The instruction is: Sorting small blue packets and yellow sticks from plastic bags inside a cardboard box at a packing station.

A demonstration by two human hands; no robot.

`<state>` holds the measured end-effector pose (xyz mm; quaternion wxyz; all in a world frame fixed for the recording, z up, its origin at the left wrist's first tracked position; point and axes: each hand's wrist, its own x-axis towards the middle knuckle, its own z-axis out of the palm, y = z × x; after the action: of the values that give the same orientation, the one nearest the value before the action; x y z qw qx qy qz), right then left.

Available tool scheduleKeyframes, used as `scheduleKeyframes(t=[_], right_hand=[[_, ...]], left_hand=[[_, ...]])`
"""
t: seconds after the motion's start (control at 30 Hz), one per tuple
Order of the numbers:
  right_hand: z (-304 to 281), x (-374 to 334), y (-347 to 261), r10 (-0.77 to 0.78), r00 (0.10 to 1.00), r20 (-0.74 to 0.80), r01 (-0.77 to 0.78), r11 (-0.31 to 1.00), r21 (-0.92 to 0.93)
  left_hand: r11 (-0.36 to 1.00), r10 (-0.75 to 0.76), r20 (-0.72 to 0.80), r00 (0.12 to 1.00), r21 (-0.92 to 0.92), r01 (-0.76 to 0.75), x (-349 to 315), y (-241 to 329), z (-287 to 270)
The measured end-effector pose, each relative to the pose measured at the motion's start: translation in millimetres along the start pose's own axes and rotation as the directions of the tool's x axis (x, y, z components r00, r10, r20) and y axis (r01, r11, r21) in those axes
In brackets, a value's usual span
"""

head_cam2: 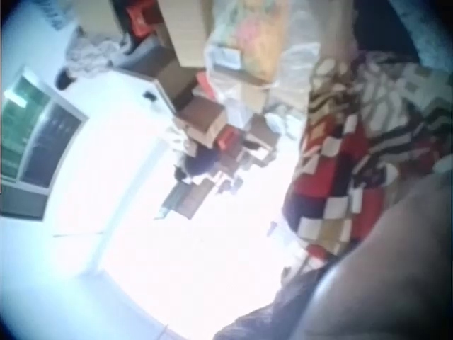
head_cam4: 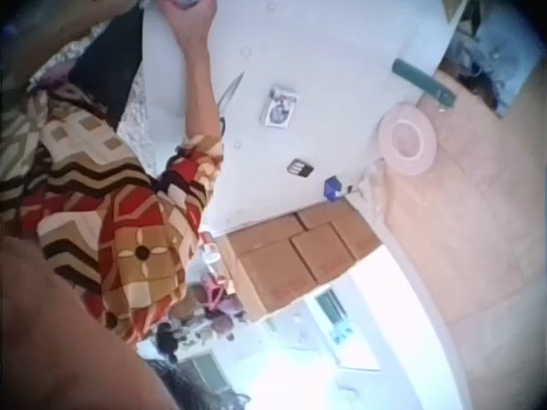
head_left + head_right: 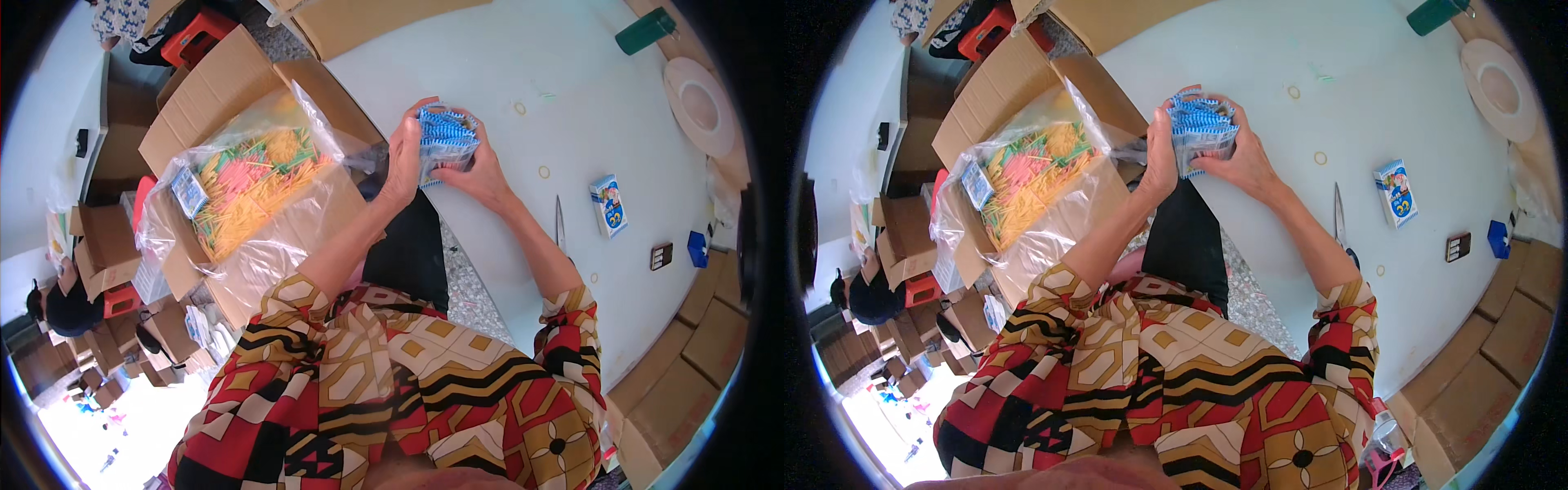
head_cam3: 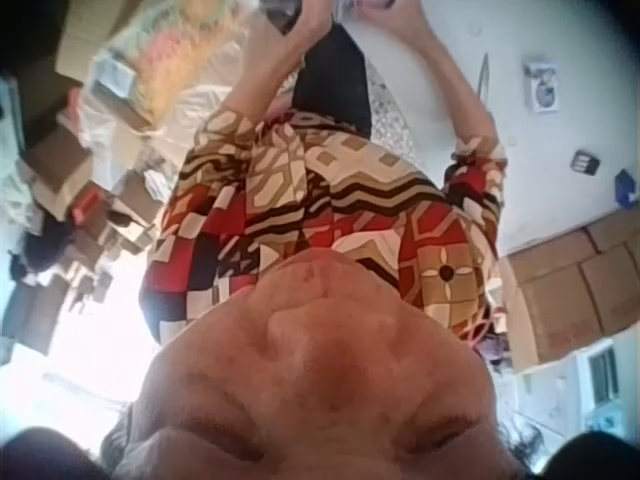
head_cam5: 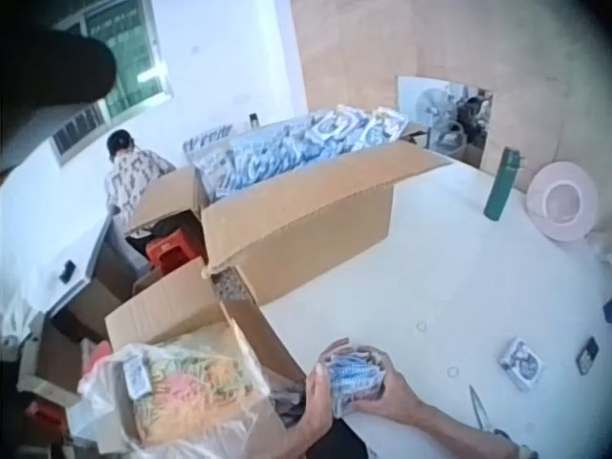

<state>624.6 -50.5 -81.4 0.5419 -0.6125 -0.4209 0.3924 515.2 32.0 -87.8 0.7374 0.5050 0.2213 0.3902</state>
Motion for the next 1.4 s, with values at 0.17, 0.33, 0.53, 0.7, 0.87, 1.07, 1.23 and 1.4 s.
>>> scheduleKeyframes(t=[0.17,0.33,0.53,0.7,0.87,1.07,1.23,1.4], right_hand=[[4.3,1.4,-6.2,-0.023,0.996,-0.087,0.022,1.000,-0.012],[-3.4,0.9,-11.7,-0.243,0.960,-0.139,0.234,0.969,-0.077],[-15.2,2.8,-0.1,-0.081,0.996,0.033,0.082,0.996,-0.042],[-11.5,14.2,1.1,-0.115,0.993,0.035,0.119,0.986,-0.119],[-15.6,23.3,-2.7,0.028,1.000,-0.006,-0.029,0.992,-0.126],[-23.1,31.7,11.1,0.051,0.999,0.007,-0.050,0.995,-0.091],[-21.5,33.2,-4.0,0.038,0.999,-0.008,-0.038,0.988,-0.151],[-24.4,32.8,-11.6,-0.065,0.997,-0.029,0.063,0.997,-0.049]], left_hand=[[0.991,-0.104,0.060,0.993,-0.083,0.109,2.3,20.7,6.5],[0.997,-0.002,0.149,0.989,-0.075,0.013,20.7,32.8,10.9],[0.978,-0.150,0.066,0.986,-0.133,0.158,23.9,5.5,0.5],[0.980,-0.124,-0.011,0.992,-0.156,0.121,26.4,-2.6,15.2],[0.995,-0.093,0.015,0.996,-0.032,0.094,29.1,11.3,25.7],[0.976,-0.199,0.104,0.975,-0.069,0.206,32.9,1.9,19.9],[0.977,-0.188,0.090,0.978,-0.081,0.195,36.7,7.5,21.1],[0.995,-0.104,0.143,0.984,0.006,0.104,49.2,24.4,24.6]])
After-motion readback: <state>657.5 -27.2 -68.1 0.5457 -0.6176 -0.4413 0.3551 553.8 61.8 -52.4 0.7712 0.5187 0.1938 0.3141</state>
